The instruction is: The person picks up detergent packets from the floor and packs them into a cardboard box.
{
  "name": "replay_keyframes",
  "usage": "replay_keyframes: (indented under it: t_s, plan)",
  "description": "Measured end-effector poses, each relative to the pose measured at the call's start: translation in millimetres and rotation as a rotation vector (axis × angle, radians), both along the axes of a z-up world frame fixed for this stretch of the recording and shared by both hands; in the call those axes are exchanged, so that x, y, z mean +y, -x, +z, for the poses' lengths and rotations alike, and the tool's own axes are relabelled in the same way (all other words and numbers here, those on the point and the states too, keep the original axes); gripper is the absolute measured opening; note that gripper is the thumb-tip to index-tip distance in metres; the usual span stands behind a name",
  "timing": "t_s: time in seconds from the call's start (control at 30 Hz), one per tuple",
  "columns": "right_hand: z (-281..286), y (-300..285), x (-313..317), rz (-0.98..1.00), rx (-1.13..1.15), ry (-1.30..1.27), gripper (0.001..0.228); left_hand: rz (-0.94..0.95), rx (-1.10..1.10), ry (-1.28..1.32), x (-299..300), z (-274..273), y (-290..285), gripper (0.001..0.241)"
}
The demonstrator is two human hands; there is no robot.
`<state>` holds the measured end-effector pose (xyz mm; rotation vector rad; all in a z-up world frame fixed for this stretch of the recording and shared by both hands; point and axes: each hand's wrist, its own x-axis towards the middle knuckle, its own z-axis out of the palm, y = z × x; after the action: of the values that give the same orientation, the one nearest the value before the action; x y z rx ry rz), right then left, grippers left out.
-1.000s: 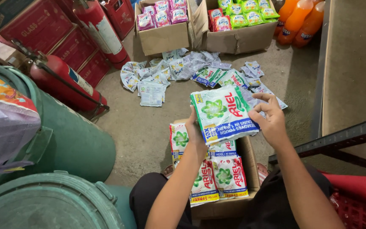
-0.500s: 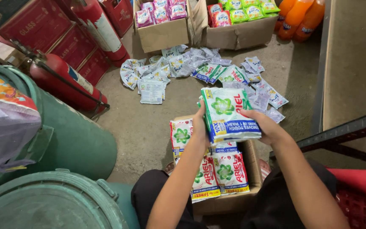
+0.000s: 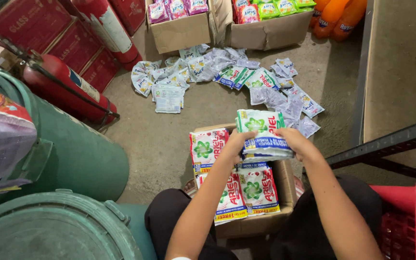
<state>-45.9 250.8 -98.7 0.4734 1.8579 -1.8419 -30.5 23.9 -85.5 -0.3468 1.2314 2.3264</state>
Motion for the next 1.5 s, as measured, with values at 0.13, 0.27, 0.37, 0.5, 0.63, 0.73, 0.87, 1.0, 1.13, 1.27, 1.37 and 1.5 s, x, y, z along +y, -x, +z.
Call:
replay_keyframes:
  t_s: [0.13, 0.27, 0.37, 0.5, 0.63, 0.73, 0.87, 1.0, 1.13, 1.27, 1.37, 1.5]
  plan:
    - [-54.5, 3.4, 5.8, -0.039, -0.038, -0.023, 0.025, 0.114, 0.239, 0.513, 14.3, 13.9, -10.4, 0.070]
    - [-94.4, 2.8, 5.3, -0.244, 0.128, 0.157, 0.025, 0.133, 0.560, 0.678, 10.1, 46.6, -22.9, 0.078]
    - [-147.6, 11.1, 5.0, -0.135, 0.481, -0.260, 0.029, 0.092, 0.517, 0.666, 6.5, -6.1, -10.0, 0.079]
    - [-182.7, -7.0, -30.6, -0.121, 0.606, -0.589, 0.049, -0.182, 0.517, 0.534, -7.1, -143.5, 19.4, 0.067]
    - [-276.7, 11.0, -25.5, -0.052, 0.244, -0.637, 0.047, -0.432, 0.237, 1.120, -9.1, -59.1, 7.6, 0.058]
    - [-224.9, -9.7, -42.0, -0.067, 0.316, -0.702, 0.045, -0.254, 0.647, 1.243, -5.9, -44.3, -9.5, 0.066]
    - [-193.8, -7.9, -53.8, 0.041, 0.335, -0.698, 0.047, -0.344, 0.674, 1.639, 1.7, -90.2, -23.1, 0.054]
    - [-167.3, -11.3, -65.5, 0.015, 0.557, -0.669, 0.078, -0.374, 1.039, 2.119, 13.7, -114.9, -22.8, 0.043]
    - [-162.0, -4.3, -75.1, 0.118, 0.805, -0.865, 0.074, -0.330, 1.075, 2.136, 3.5, -76.2, -13.5, 0.054]
    - [-71.7, -27.5, -113.5, 0.420, 0.685, -0.986, 0.068, -0.591, 0.788, 2.084, -28.0, -10.2, -15.5, 0.078]
    - [-69.9, -40.3, -122.4, 0.541, 0.653, -1.046, 0.066, -0.570, 0.559, 1.913, -52.1, 0.3, -8.4, 0.094]
    - [-73.1, -48.7, -119.7, 0.569, 0.896, -1.131, 0.066, -0.208, 0.458, 1.830, -65.5, -28.1, -8.8, 0.078]
